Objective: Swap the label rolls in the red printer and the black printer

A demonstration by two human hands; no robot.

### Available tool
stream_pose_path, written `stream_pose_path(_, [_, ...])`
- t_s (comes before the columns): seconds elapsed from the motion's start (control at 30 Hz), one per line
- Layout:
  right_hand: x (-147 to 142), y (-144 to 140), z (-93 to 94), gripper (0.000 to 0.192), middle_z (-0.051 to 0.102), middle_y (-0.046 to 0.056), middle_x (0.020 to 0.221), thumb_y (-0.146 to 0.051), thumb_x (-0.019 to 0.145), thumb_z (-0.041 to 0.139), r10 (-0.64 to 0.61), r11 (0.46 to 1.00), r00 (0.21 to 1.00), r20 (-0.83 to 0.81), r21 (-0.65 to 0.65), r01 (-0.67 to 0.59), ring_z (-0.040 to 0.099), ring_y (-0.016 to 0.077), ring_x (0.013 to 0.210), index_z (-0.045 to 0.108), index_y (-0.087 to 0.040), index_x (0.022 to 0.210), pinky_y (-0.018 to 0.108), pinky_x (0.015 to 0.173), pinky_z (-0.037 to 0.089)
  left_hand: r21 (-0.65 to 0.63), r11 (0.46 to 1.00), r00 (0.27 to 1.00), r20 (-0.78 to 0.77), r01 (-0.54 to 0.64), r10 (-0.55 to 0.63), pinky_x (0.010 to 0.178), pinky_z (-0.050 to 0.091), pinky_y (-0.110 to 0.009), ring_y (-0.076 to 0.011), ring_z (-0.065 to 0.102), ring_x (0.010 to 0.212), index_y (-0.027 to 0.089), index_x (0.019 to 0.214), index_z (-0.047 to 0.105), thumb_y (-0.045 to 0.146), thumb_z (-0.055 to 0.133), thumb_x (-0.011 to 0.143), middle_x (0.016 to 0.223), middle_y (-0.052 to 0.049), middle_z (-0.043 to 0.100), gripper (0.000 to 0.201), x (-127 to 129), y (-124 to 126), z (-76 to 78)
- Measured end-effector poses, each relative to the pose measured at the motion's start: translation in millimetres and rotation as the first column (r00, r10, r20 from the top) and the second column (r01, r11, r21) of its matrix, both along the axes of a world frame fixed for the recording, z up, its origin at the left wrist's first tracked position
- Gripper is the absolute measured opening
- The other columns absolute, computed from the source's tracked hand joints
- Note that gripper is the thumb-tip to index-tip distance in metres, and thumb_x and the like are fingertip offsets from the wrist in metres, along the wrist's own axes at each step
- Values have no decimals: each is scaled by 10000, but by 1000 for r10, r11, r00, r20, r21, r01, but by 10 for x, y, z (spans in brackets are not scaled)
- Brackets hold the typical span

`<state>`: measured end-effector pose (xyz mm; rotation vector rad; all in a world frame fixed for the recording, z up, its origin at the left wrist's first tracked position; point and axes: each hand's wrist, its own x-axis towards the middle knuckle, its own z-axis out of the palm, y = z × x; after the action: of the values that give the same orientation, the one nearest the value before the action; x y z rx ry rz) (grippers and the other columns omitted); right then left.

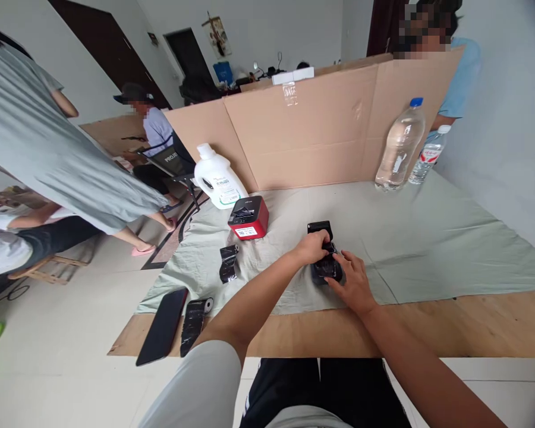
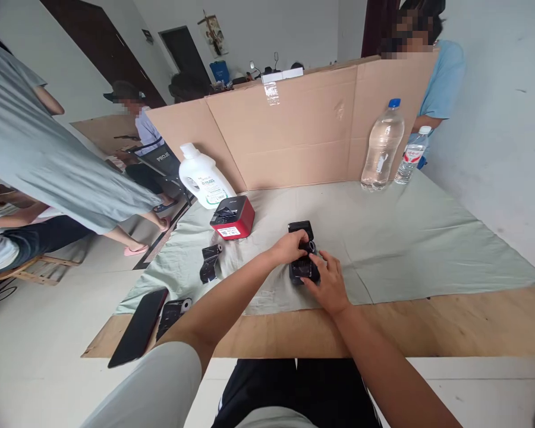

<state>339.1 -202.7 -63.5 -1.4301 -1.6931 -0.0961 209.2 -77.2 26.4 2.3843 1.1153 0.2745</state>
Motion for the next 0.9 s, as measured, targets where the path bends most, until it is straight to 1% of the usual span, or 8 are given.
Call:
stream_pose_path(0.17, [-19, -6, 35, 266, 532, 112, 1166, -272, 863, 548, 25, 999, 1000, 7, 21, -25, 501, 258, 1053, 654, -242, 1105, 455, 896, 503, 72, 997, 999, -53, -7, 11, 832, 496, -311, -208, 632, 927, 207, 972, 593, 134, 651, 719, 977, -30, 674, 269, -72, -64, -25])
stream_pose_path(0.3, [-36, -9, 69, 264, 556, 106, 1103, -255, 875, 525, 27, 1000, 1000, -13, 5, -26, 515, 248, 1025, 668, -251, 1097, 452, 893, 511, 97, 995, 996, -90, -6, 15, 866, 494, -346, -246, 638, 983, 200, 995, 621, 152, 647, 740, 1038, -63, 688, 260, -65, -88, -84])
stream_pose_path(0.5, [-41, -6, 78, 235, 573, 99, 1068, -276, 897, 511, 31, 999, 999, -18, 11, -31, 526, 238, 992, 697, -254, 1040, 440, 868, 515, 100, 991, 990, -98, -94, 104, 819, 489, -326, -220, 645, 880, 226, 971, 662, 202, 667, 778, 944, -36, 707, 195, -7, -99, -196])
stream_pose_path(0.6, [-43, -7, 82, 229, 572, 104, 1062, -240, 888, 517, 39, 999, 999, -2, 32, -39, 522, 235, 988, 696, -227, 1029, 421, 865, 510, 166, 985, 989, -129, -43, 65, 908, 438, -371, -232, 604, 943, 221, 886, 708, 274, 642, 831, 933, -50, 700, 101, -11, -134, -189])
stream_pose_path(0.7, [-45, -12, 94, 239, 570, 105, 1071, -209, 878, 508, 34, 999, 999, 3, 41, -34, 519, 234, 987, 688, -217, 1035, 415, 867, 507, 281, 960, 992, -126, 20, 16, 969, 376, -427, -266, 517, 1079, 212, 822, 738, 326, 570, 891, 992, -84, 659, 215, -39, -158, -187])
stream_pose_path(0.8, [-42, -15, 104, 243, 574, 100, 1064, -183, 870, 495, 12, 999, 1000, -8, 41, -11, 524, 231, 978, 691, -217, 1010, 417, 867, 504, 238, 971, 999, -28, -29, 37, 963, 383, -429, -255, 514, 1060, 212, 848, 742, 353, 493, 933, 987, -79, 631, 298, -102, -137, -228])
stream_pose_path(0.87, [-39, -14, 105, 237, 579, 97, 1055, -175, 865, 493, -3, 999, 1000, -20, 40, 4, 527, 230, 974, 695, -219, 981, 417, 867, 502, 208, 960, 974, 165, -188, 155, 984, 391, -416, -241, 525, 1059, 202, 936, 723, 364, 433, 958, 1010, -81, 620, 333, -158, -95, -279])
stream_pose_path(0.9, [-38, -12, 103, 235, 581, 96, 1053, -172, 861, 494, -6, 999, 1000, -25, 39, 7, 529, 230, 975, 696, -220, 971, 416, 869, 501, 193, 938, 931, 284, -288, 228, 1005, 388, -411, -239, 521, 1089, 191, 1006, 700, 381, 404, 966, 1058, -91, 609, 354, -184, -71, -307])
